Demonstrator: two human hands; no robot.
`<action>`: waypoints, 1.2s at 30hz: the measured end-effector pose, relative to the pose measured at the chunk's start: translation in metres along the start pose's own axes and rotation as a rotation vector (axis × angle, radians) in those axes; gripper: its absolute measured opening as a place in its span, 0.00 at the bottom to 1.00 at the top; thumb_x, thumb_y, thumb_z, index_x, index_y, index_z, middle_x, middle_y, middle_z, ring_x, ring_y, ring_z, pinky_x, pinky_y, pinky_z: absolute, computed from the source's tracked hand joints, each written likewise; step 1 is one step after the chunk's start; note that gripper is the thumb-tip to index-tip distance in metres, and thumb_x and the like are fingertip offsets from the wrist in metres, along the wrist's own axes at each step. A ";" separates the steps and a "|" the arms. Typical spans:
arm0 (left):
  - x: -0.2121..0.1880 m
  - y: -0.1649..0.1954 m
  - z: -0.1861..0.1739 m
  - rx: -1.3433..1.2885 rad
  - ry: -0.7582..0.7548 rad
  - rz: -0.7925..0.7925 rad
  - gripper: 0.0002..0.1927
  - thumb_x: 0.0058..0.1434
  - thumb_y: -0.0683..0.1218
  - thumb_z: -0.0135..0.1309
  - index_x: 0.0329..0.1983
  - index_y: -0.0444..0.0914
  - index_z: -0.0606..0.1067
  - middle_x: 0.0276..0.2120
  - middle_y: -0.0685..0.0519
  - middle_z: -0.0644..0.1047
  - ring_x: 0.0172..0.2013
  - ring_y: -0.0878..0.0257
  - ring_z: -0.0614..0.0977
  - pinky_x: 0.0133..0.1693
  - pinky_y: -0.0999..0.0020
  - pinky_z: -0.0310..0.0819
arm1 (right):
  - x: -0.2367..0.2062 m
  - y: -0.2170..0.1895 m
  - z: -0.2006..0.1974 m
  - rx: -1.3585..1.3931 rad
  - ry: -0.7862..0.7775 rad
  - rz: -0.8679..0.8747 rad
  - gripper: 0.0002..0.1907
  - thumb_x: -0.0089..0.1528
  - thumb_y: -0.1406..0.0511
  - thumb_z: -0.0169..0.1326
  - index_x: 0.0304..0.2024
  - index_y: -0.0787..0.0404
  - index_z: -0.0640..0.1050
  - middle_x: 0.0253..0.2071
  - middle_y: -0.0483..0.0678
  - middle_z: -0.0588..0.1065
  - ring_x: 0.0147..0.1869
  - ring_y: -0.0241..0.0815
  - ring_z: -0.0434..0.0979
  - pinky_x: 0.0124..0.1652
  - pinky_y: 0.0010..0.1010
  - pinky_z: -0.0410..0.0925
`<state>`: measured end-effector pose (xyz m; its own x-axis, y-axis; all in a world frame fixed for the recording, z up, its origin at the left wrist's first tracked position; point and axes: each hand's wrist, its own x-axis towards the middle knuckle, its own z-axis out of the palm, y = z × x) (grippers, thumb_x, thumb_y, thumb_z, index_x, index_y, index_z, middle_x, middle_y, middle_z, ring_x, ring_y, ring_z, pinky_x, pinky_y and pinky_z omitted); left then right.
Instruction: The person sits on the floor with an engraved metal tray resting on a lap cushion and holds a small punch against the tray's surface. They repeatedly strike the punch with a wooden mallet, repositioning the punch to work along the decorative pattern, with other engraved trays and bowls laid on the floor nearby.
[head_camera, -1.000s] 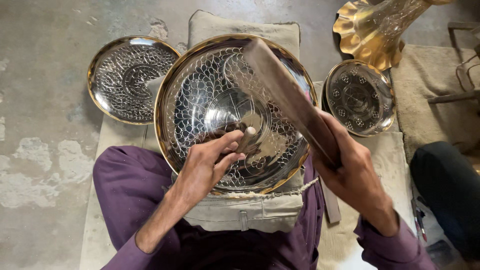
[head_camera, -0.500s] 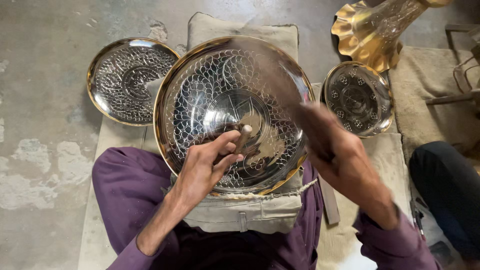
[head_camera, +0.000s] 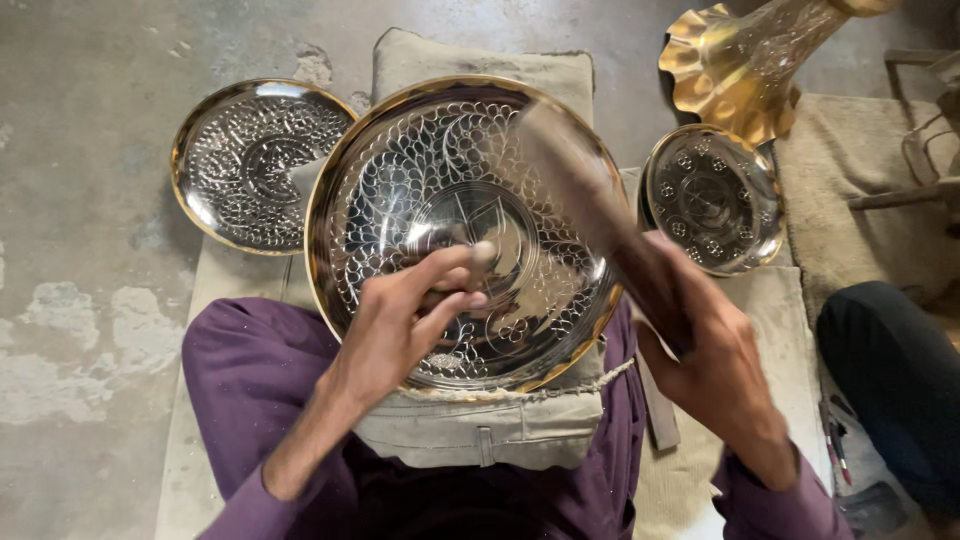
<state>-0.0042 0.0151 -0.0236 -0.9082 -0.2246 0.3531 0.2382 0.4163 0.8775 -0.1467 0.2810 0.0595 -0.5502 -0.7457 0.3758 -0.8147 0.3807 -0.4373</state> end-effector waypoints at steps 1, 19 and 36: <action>0.004 0.000 -0.002 0.018 -0.062 -0.037 0.24 0.65 0.39 0.57 0.64 0.39 0.71 0.45 0.44 0.83 0.43 0.58 0.88 0.41 0.64 0.89 | -0.006 0.005 0.000 0.042 0.033 0.011 0.37 0.55 0.71 0.62 0.67 0.61 0.66 0.53 0.66 0.75 0.53 0.48 0.80 0.45 0.38 0.76; 0.049 -0.001 0.000 0.286 -0.599 0.048 0.26 0.57 0.47 0.57 0.60 0.57 0.75 0.45 0.62 0.84 0.33 0.69 0.86 0.39 0.68 0.84 | -0.124 0.064 0.079 0.067 0.152 0.285 0.32 0.55 0.71 0.62 0.60 0.64 0.65 0.42 0.60 0.79 0.40 0.49 0.84 0.39 0.35 0.77; 0.040 0.006 0.001 0.454 -0.520 0.187 0.40 0.46 0.33 0.55 0.64 0.53 0.73 0.43 0.55 0.84 0.35 0.62 0.86 0.40 0.63 0.84 | -0.112 0.041 0.072 0.243 0.174 0.276 0.26 0.58 0.75 0.58 0.59 0.62 0.68 0.40 0.57 0.76 0.40 0.45 0.80 0.40 0.36 0.75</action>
<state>-0.0390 0.0091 -0.0050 -0.9396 0.2885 0.1842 0.3416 0.7576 0.5562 -0.1050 0.3406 -0.0591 -0.7821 -0.5221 0.3402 -0.5762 0.3981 -0.7138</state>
